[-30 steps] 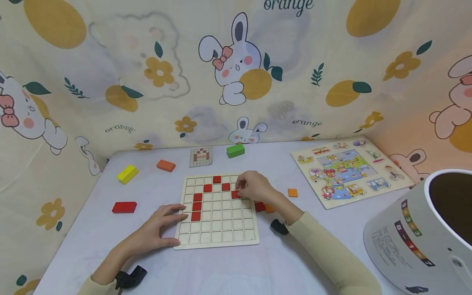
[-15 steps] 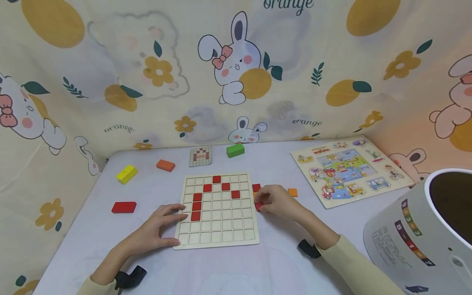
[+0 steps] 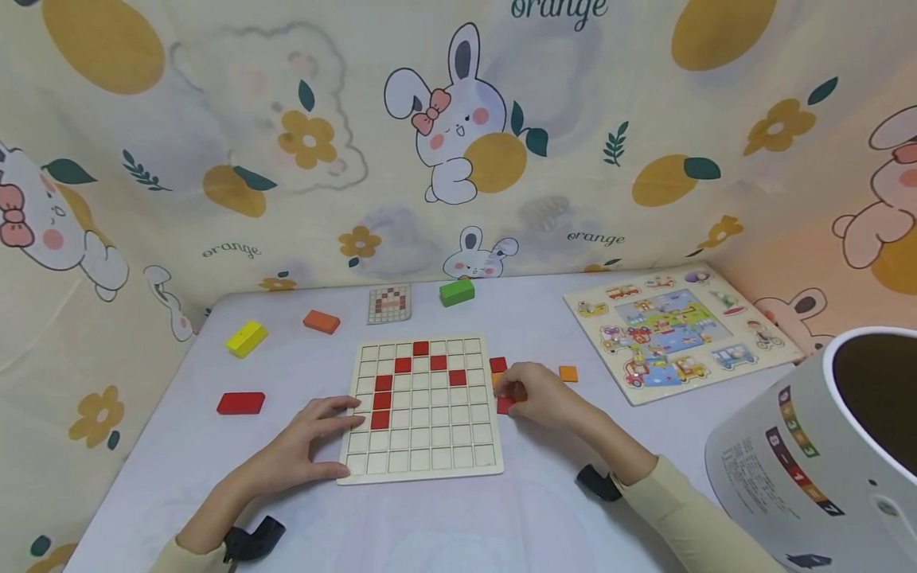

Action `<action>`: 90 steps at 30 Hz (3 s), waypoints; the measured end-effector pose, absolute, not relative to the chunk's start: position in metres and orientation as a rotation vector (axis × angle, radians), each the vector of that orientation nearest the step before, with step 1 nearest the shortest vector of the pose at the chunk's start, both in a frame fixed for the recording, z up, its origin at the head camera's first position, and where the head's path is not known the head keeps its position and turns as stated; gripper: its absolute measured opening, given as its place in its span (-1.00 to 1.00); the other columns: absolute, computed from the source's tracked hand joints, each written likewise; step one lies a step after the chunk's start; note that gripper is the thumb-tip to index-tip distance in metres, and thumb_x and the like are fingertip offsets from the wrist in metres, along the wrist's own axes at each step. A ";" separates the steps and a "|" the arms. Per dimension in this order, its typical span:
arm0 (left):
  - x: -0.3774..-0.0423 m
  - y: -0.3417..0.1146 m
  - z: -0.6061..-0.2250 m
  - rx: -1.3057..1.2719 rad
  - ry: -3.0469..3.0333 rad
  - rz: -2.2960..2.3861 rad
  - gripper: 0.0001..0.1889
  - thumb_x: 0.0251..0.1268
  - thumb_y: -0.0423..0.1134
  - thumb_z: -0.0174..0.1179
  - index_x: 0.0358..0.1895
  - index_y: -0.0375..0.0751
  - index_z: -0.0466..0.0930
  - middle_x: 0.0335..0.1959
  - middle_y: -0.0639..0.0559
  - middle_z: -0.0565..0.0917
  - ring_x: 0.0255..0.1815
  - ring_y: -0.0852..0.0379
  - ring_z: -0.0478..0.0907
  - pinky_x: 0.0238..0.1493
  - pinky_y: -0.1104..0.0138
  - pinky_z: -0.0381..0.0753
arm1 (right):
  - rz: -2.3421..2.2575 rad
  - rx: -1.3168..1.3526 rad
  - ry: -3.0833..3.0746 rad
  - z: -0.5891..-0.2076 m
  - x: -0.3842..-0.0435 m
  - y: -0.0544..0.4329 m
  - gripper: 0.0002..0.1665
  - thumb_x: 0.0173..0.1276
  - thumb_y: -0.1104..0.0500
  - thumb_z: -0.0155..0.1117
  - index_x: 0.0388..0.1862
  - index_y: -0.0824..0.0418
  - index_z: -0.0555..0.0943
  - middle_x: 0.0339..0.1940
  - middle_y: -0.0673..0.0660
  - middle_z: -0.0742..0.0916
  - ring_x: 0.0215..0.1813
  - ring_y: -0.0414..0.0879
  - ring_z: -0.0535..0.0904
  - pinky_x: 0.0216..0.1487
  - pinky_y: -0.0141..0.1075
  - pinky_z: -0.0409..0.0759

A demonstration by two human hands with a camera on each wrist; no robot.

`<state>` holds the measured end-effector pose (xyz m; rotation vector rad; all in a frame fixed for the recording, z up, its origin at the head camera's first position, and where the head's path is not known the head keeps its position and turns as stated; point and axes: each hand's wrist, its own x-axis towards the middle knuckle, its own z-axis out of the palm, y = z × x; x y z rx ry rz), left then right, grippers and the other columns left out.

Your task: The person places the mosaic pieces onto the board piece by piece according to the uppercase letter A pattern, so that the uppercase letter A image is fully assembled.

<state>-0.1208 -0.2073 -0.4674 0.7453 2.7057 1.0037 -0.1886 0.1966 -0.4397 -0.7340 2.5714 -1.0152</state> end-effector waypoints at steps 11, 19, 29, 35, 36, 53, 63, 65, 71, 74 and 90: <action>-0.121 -0.207 -0.466 0.759 2.716 1.001 -0.30 0.01 0.07 0.51 0.30 0.00 0.57 0.42 0.04 0.36 0.42 -0.07 0.22 0.29 -0.22 0.32 | -1.041 -0.732 2.552 -0.437 -0.188 0.194 -0.74 0.13 0.48 0.44 -0.29 0.20 0.63 -0.38 -0.01 0.61 -0.28 -0.09 0.46 -0.28 -0.34 0.49; -0.120 -0.208 -0.466 0.751 2.724 0.998 -0.29 0.00 0.04 0.53 0.30 0.00 0.58 0.43 0.05 0.36 0.42 -0.06 0.22 0.30 -0.21 0.32 | -1.094 -0.866 2.496 -0.424 -0.207 0.168 -0.84 0.21 0.47 0.37 -0.29 0.26 0.66 -0.44 -0.01 0.62 -0.40 -0.13 0.47 -0.37 -0.36 0.49; -0.120 -0.209 -0.466 0.739 2.703 1.008 -0.28 0.00 0.04 0.53 0.32 0.06 0.56 0.45 0.09 0.32 0.45 -0.02 0.18 0.32 -0.18 0.31 | -1.051 -0.902 2.421 -0.426 -0.221 0.129 -0.84 0.26 0.48 0.32 -0.27 0.28 0.72 -0.46 0.02 0.61 -0.31 -0.10 0.45 -0.32 -0.35 0.47; -0.120 -0.209 -0.466 0.748 2.706 1.006 -0.28 -0.01 0.02 0.54 0.32 0.04 0.56 0.45 0.09 0.32 0.46 -0.03 0.18 0.33 -0.18 0.29 | -1.005 -0.887 2.469 -0.425 -0.216 0.127 -0.83 0.24 0.50 0.33 -0.27 0.30 0.74 -0.36 0.05 0.66 -0.24 -0.11 0.48 -0.25 -0.34 0.52; -0.120 -0.209 -0.466 0.748 2.706 1.007 -0.28 -0.01 0.02 0.54 0.32 0.04 0.56 0.45 0.08 0.32 0.46 -0.04 0.18 0.33 -0.18 0.28 | -1.003 -0.894 2.473 -0.425 -0.215 0.127 -0.83 0.23 0.50 0.33 -0.27 0.31 0.74 -0.34 0.06 0.67 -0.24 -0.12 0.48 -0.24 -0.34 0.52; -0.121 -0.209 -0.468 0.772 2.714 0.994 -0.29 0.01 0.06 0.52 0.31 0.04 0.56 0.44 0.08 0.33 0.44 -0.04 0.20 0.32 -0.19 0.30 | -0.793 -0.859 2.682 -0.427 -0.209 0.120 -0.81 0.14 0.43 0.48 -0.39 0.17 0.70 -0.41 -0.05 0.67 -0.34 -0.17 0.49 -0.29 -0.29 0.52; -0.122 -0.209 -0.467 0.764 2.718 0.987 -0.29 0.01 0.09 0.51 0.30 0.04 0.57 0.44 0.08 0.34 0.44 -0.03 0.20 0.32 -0.18 0.31 | -1.096 -0.618 2.709 -0.420 -0.231 0.174 -0.89 0.24 0.42 0.36 -0.26 0.29 0.69 -0.37 0.09 0.67 -0.31 -0.03 0.52 -0.27 -0.24 0.50; -0.122 -0.209 -0.467 0.750 2.718 0.989 -0.30 0.01 0.07 0.52 0.30 0.06 0.57 0.44 0.09 0.33 0.44 -0.03 0.19 0.32 -0.18 0.31 | -1.142 -0.590 2.688 -0.422 -0.239 0.188 -0.86 0.23 0.45 0.33 -0.22 0.34 0.69 -0.30 0.16 0.70 -0.22 0.02 0.55 -0.16 -0.20 0.52; -0.121 -0.210 -0.467 0.732 2.720 0.988 -0.30 0.01 0.04 0.53 0.31 0.06 0.57 0.45 0.10 0.32 0.45 -0.03 0.19 0.32 -0.17 0.32 | -1.172 -0.651 2.514 -0.436 -0.259 0.209 -0.73 0.21 0.43 0.37 -0.08 0.37 0.67 -0.11 0.23 0.73 -0.06 0.09 0.59 0.04 -0.11 0.56; -0.121 -0.209 -0.467 0.735 2.715 0.995 -0.29 0.01 0.04 0.53 0.31 0.04 0.57 0.45 0.08 0.33 0.45 -0.04 0.19 0.32 -0.19 0.30 | -1.149 -0.701 2.454 -0.441 -0.263 0.208 -0.70 0.20 0.42 0.38 -0.05 0.35 0.67 -0.10 0.19 0.72 -0.05 0.07 0.58 0.05 -0.11 0.56; -0.121 -0.208 -0.466 0.749 2.707 0.994 -0.29 0.00 0.02 0.54 0.31 0.02 0.56 0.45 0.07 0.33 0.46 -0.04 0.18 0.34 -0.18 0.28 | -1.053 -0.672 2.454 -0.443 -0.261 0.197 -0.80 0.22 0.45 0.36 -0.18 0.29 0.65 -0.25 0.10 0.65 -0.14 0.01 0.48 -0.03 -0.20 0.50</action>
